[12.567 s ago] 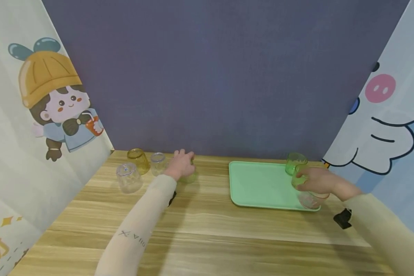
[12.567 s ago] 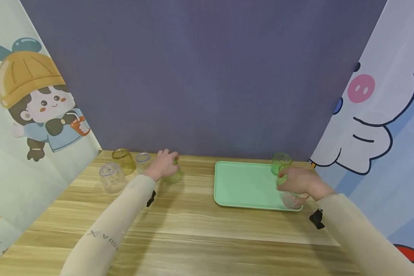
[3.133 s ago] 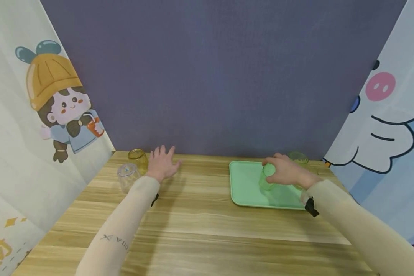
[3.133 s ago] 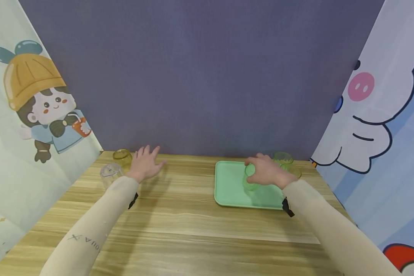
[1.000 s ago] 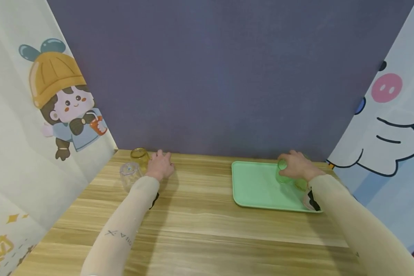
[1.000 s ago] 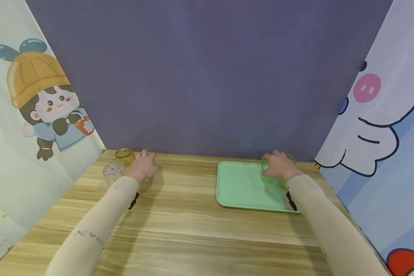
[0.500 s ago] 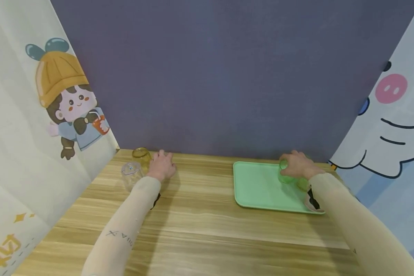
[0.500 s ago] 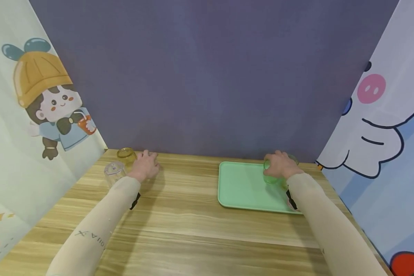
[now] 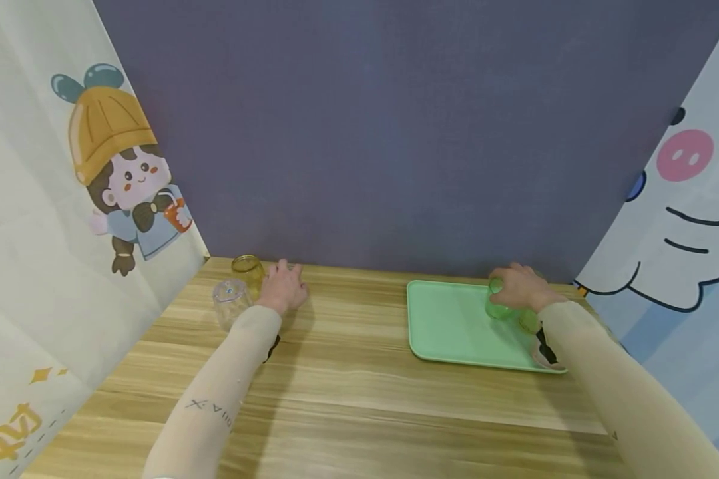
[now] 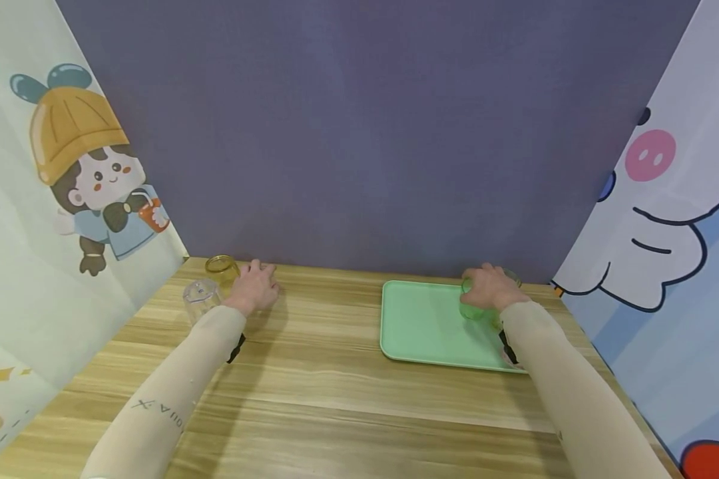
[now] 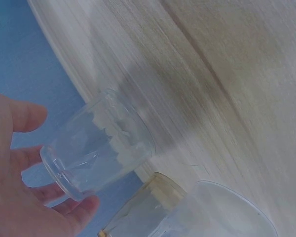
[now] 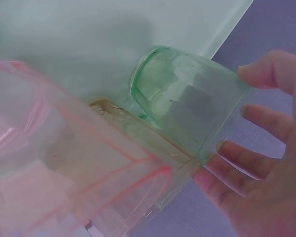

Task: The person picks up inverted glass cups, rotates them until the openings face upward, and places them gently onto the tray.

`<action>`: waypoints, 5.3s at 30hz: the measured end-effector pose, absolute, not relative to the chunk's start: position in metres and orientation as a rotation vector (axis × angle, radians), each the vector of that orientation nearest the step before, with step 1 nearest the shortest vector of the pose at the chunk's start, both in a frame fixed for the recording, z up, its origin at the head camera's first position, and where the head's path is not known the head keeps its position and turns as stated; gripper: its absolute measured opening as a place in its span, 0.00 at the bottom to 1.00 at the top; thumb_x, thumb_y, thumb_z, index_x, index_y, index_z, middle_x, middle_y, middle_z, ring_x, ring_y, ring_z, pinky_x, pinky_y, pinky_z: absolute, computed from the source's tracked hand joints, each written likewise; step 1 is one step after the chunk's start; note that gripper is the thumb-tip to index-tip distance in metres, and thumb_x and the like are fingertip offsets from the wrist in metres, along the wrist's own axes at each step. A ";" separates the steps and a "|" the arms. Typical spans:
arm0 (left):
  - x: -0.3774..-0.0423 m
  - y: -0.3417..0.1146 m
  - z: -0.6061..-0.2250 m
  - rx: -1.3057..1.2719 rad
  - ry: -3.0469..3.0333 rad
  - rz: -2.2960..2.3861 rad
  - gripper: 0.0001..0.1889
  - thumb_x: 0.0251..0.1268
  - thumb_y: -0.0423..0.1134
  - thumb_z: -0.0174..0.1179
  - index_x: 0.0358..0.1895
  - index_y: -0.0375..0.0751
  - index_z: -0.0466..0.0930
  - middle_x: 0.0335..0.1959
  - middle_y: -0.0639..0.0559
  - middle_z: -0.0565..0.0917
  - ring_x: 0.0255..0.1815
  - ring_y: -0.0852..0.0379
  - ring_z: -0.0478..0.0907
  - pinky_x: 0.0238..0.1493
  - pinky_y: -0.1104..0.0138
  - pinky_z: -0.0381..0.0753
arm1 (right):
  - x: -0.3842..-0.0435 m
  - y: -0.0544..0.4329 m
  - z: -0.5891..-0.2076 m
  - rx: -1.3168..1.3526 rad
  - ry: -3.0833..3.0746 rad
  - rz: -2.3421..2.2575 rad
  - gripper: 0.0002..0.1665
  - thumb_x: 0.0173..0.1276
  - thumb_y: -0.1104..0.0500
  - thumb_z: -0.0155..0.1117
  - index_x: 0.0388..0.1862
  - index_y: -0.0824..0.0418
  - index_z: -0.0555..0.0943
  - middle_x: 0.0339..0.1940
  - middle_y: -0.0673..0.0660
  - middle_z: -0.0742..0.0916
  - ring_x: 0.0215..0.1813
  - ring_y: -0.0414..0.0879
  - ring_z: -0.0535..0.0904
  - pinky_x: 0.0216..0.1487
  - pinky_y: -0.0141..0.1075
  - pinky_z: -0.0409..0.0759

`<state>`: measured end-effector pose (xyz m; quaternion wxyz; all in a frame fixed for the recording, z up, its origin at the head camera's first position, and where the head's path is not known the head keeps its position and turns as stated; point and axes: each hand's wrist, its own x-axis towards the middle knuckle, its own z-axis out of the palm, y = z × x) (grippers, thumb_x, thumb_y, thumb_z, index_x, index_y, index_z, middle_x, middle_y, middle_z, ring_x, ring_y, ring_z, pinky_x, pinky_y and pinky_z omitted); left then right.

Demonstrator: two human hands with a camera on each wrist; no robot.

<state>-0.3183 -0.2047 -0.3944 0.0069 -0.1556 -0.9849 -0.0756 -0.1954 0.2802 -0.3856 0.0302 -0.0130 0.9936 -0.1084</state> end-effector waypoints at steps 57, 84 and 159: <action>-0.321 -0.207 -0.386 -0.513 -3.074 -0.350 0.32 0.68 0.37 0.48 0.77 0.41 0.64 0.68 0.27 0.63 0.61 0.33 0.61 0.62 0.38 0.67 | -0.185 0.273 -0.379 -0.036 3.071 -0.346 0.36 0.69 0.50 0.60 0.70 0.70 0.72 0.65 0.79 0.70 0.67 0.81 0.59 0.58 0.73 0.66; -0.320 -0.203 -0.389 -0.603 -3.021 -0.472 0.26 0.73 0.44 0.51 0.71 0.39 0.68 0.64 0.29 0.67 0.64 0.30 0.62 0.61 0.38 0.70 | -0.176 0.251 -0.376 -0.080 3.091 -0.374 0.37 0.70 0.51 0.59 0.72 0.70 0.70 0.68 0.78 0.70 0.70 0.80 0.58 0.59 0.74 0.67; -0.269 -0.175 -0.383 -0.718 -2.763 -1.245 0.22 0.72 0.46 0.59 0.64 0.43 0.74 0.60 0.41 0.72 0.58 0.43 0.70 0.58 0.45 0.74 | -0.157 0.182 -0.402 -0.178 3.096 -1.170 0.32 0.74 0.51 0.63 0.70 0.67 0.73 0.63 0.72 0.78 0.61 0.69 0.76 0.56 0.59 0.78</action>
